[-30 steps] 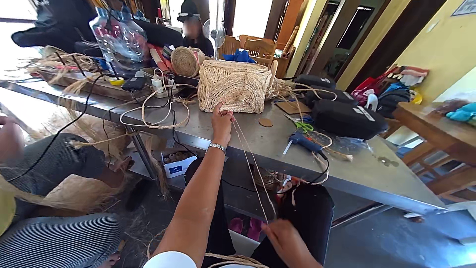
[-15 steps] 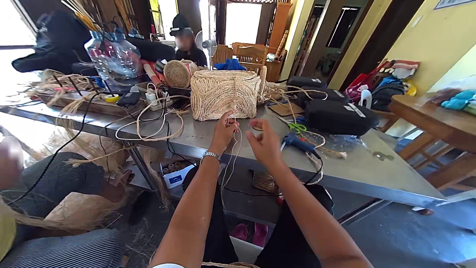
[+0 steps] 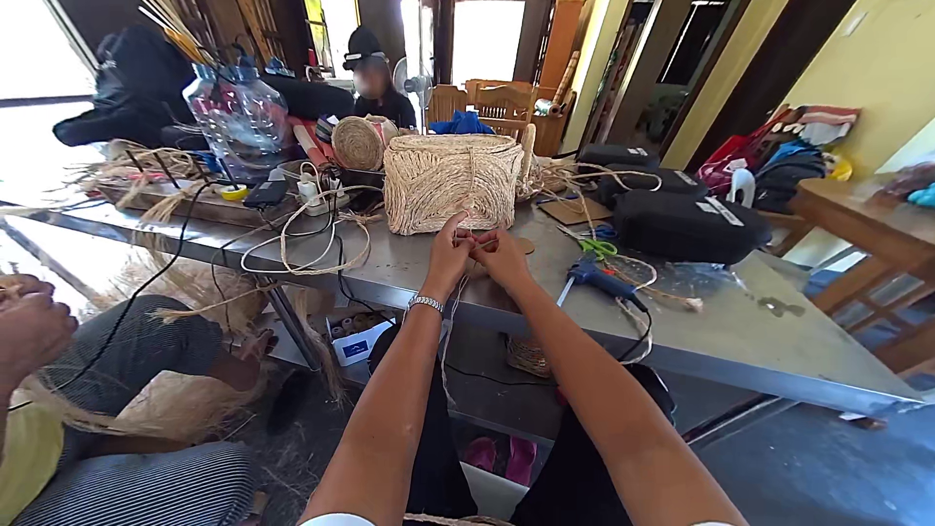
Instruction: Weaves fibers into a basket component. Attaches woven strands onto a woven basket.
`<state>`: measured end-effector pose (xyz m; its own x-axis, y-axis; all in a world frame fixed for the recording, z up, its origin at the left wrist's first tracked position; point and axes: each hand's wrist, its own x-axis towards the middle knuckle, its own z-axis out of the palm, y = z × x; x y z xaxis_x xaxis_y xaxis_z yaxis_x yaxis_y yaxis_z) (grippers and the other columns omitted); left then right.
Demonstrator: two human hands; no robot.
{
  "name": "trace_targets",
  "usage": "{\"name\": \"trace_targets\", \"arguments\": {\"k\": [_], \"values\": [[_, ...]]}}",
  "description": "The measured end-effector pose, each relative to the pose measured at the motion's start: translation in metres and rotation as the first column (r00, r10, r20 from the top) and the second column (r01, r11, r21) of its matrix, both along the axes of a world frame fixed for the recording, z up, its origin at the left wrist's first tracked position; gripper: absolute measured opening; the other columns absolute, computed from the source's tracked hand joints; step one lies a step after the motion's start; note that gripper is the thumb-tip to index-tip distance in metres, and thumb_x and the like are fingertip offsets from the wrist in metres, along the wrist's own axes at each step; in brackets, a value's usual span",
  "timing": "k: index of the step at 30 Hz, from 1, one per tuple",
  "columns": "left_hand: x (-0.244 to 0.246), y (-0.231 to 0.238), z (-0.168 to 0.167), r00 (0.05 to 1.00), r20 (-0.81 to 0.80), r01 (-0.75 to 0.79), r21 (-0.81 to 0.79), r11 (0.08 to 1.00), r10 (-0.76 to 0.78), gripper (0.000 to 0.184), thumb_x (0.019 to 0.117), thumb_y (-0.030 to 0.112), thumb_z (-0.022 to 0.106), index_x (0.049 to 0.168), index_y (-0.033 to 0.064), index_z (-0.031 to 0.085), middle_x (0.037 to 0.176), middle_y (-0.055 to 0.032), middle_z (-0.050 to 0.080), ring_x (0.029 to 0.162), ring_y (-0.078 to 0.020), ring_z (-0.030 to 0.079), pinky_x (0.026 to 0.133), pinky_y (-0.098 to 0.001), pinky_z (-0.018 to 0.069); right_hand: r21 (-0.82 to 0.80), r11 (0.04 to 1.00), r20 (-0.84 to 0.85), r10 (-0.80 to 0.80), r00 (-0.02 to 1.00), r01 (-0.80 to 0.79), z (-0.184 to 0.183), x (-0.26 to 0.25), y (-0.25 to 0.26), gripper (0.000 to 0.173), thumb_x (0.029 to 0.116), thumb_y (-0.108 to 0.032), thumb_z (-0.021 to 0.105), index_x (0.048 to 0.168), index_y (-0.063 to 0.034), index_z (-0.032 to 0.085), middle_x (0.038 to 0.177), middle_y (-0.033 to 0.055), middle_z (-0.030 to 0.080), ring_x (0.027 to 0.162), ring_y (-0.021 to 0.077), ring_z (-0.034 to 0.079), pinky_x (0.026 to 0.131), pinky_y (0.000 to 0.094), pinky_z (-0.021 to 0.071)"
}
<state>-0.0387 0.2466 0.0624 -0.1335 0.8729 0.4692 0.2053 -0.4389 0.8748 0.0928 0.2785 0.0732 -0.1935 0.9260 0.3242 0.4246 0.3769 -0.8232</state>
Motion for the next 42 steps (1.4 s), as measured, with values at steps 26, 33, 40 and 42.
{"name": "trace_targets", "arguments": {"k": [26, 33, 40, 42], "values": [[-0.009, 0.031, -0.009, 0.999, 0.0, -0.048, 0.102, 0.994, 0.048, 0.059, 0.0971, 0.004, 0.061, 0.154, 0.0113, 0.045, 0.105, -0.0124, 0.069, 0.084, -0.0161, 0.066, 0.077, -0.0311, 0.0548, 0.243, 0.968, 0.209, -0.112, 0.972, 0.06, -0.001, 0.009, -0.009, 0.032, 0.1094, -0.018, 0.045, 0.111, 0.0011, 0.071, 0.11, 0.0185, 0.071, 0.107, 0.0317, 0.068, 0.098, 0.0499, 0.0528], [-0.007, 0.026, -0.006, 0.945, 0.299, 0.116, 0.065, 0.991, -0.13, 0.066, 0.0976, -0.003, 0.058, 0.158, 0.0104, 0.036, 0.098, -0.0147, 0.065, 0.079, -0.0205, 0.069, 0.075, -0.0338, 0.0611, 0.172, 0.983, 0.247, 0.015, 0.969, -0.06, -0.003, 0.008, -0.005, 0.039, 0.1123, -0.021, 0.038, 0.11, 0.0024, 0.069, 0.1, 0.0181, 0.07, 0.097, 0.0306, 0.068, 0.091, 0.0498, 0.0531], [-0.008, 0.029, -0.007, 0.944, 0.253, 0.204, 0.06, 0.977, -0.212, 0.073, 0.099, 0.006, 0.063, 0.162, 0.0189, 0.028, 0.1, -0.0103, 0.065, 0.074, -0.012, 0.058, 0.064, -0.0248, 0.0471, 0.133, 0.988, 0.259, 0.047, 0.965, -0.084, -0.001, 0.01, -0.003, 0.042, 0.1134, -0.021, 0.035, 0.107, 0.0031, 0.069, 0.096, 0.0179, 0.068, 0.094, 0.0296, 0.066, 0.09, 0.0485, 0.0516], [-0.008, 0.029, -0.007, 0.942, 0.263, 0.203, 0.053, 0.978, -0.209, 0.074, 0.0985, 0.006, 0.064, 0.162, 0.0194, 0.029, 0.101, -0.0107, 0.065, 0.077, -0.0129, 0.059, 0.066, -0.0255, 0.0486, 0.118, 0.99, 0.243, 0.051, 0.969, -0.082, -0.001, 0.01, -0.003, 0.043, 0.1136, -0.021, 0.035, 0.107, 0.003, 0.069, 0.096, 0.0176, 0.068, 0.093, 0.0291, 0.066, 0.09, 0.0481, 0.0514]]}}
